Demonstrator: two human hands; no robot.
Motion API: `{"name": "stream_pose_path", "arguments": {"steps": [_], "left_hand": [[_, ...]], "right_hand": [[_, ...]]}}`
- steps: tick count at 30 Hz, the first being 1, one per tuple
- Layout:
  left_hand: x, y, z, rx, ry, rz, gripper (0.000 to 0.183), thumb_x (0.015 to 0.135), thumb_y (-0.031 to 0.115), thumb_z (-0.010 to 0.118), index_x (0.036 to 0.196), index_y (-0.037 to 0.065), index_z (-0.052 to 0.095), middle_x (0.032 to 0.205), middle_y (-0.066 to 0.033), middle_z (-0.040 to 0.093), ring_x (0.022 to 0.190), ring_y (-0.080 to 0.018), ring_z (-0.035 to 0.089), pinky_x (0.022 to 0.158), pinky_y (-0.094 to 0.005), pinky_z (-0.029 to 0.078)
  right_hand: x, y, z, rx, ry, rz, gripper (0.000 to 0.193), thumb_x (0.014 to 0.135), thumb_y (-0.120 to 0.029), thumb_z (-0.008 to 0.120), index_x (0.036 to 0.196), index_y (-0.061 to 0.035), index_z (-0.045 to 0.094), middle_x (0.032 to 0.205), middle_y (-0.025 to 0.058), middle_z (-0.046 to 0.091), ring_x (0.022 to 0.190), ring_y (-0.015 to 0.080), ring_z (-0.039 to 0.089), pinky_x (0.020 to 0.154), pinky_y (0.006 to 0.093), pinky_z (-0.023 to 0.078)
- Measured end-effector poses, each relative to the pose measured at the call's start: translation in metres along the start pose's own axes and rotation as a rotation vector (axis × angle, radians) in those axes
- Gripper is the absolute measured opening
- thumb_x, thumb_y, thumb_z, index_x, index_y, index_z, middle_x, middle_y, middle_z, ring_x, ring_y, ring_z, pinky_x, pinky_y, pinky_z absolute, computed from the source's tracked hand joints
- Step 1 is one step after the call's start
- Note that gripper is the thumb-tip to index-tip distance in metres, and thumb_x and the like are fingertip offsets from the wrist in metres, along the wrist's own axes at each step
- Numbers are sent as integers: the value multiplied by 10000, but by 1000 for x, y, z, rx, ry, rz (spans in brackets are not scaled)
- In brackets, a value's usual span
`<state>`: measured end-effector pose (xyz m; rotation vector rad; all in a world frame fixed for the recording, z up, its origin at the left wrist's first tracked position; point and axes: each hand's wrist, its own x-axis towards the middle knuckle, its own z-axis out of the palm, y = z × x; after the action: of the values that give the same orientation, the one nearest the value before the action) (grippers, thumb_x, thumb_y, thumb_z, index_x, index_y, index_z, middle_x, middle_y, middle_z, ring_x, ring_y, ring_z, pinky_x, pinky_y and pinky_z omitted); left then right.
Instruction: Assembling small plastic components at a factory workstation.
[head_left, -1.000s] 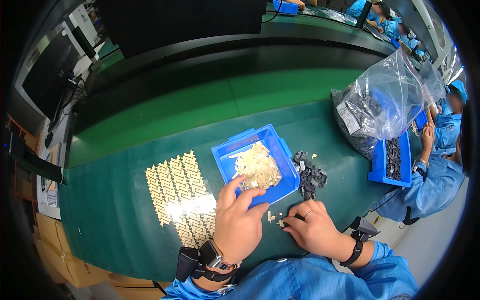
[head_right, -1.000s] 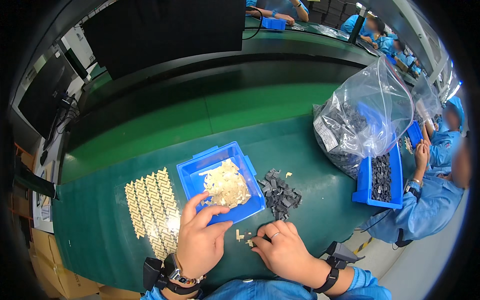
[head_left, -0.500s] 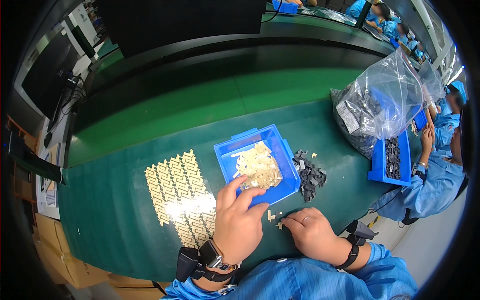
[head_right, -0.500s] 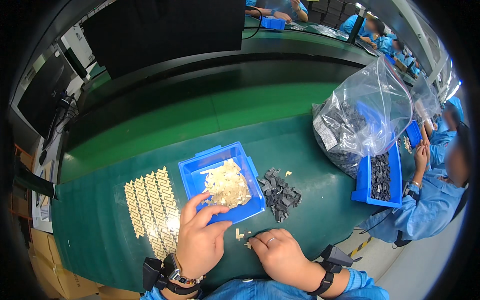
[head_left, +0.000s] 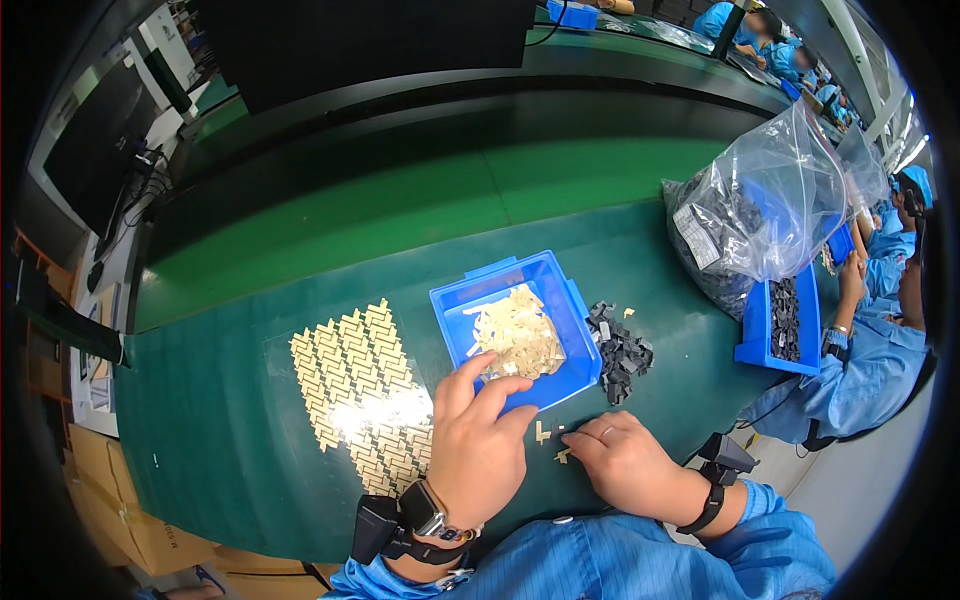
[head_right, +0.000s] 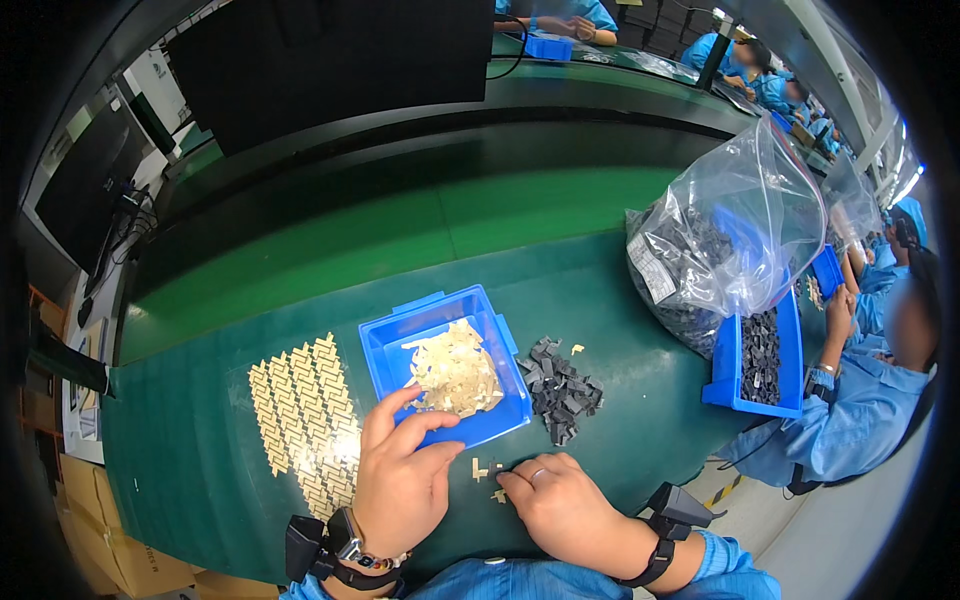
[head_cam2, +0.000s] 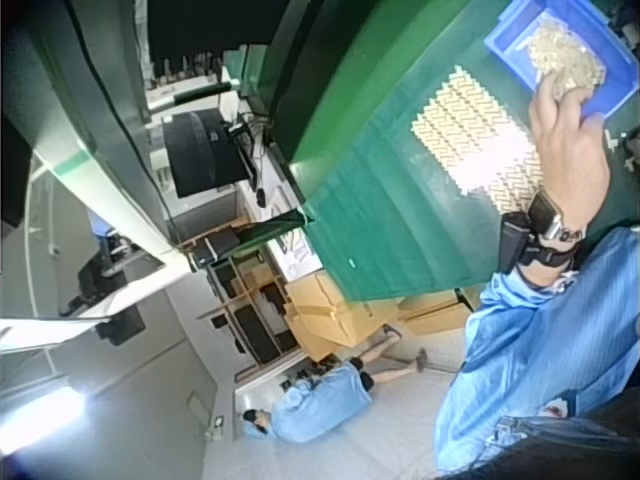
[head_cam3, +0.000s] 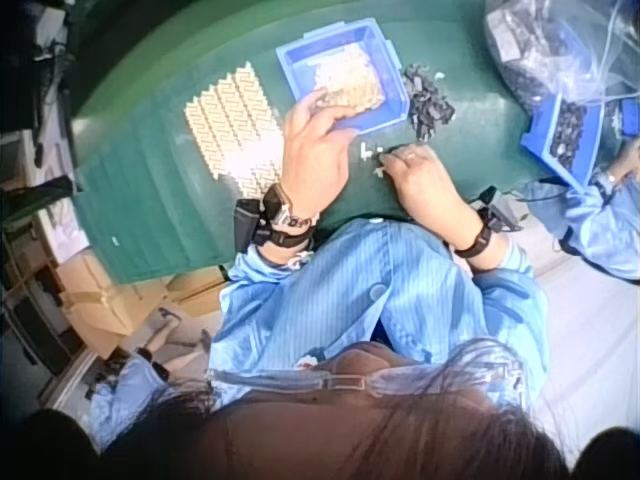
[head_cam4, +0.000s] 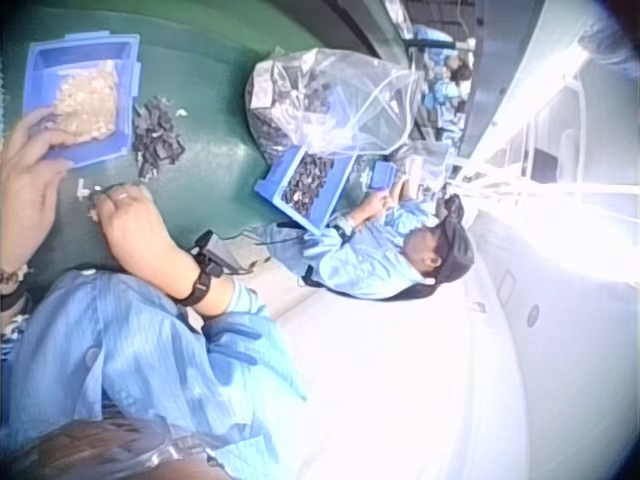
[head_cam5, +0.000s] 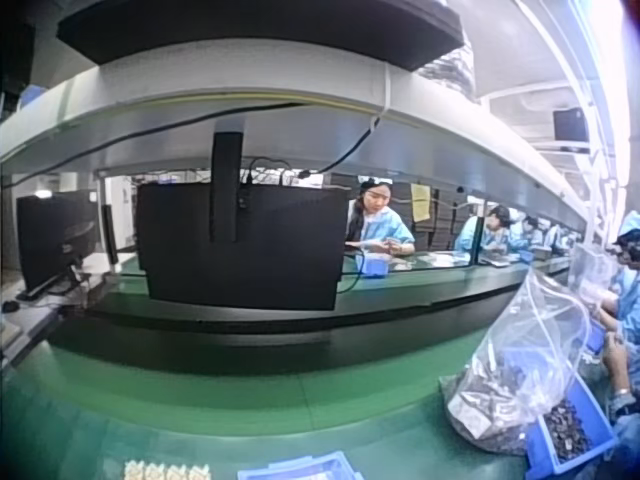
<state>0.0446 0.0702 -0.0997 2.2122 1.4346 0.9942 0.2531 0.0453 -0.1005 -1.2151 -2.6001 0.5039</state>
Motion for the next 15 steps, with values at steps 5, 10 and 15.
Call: {"name": "stream_pose_path", "arguments": {"steps": [5,10,15], "left_hand": [[-1,-2,1,-14,-3,-6,169,689,-53,684,808,50,745,1055,-66,688,1192,-368,529,1016,-504,406],[2,11,-5,-15,80,-16,120,748,44,725,846,110,749,1027,-11,700,1187,-305,548,1071,-544,192],[2,11,-15,-161,101,-5,103,779,101,725,878,112,751,1007,3,717,1162,-287,567,1060,-486,173]], "right_hand": [[2,2,0,53,-49,31,294,745,-29,635,1033,2,689,950,120,653,922,280,636,824,402,500],[13,4,-20,397,52,26,272,759,43,668,1025,-12,679,918,128,660,861,304,653,767,398,528],[39,-2,-49,591,214,38,318,797,60,675,1105,-8,629,872,111,652,788,291,668,673,349,537]]}}
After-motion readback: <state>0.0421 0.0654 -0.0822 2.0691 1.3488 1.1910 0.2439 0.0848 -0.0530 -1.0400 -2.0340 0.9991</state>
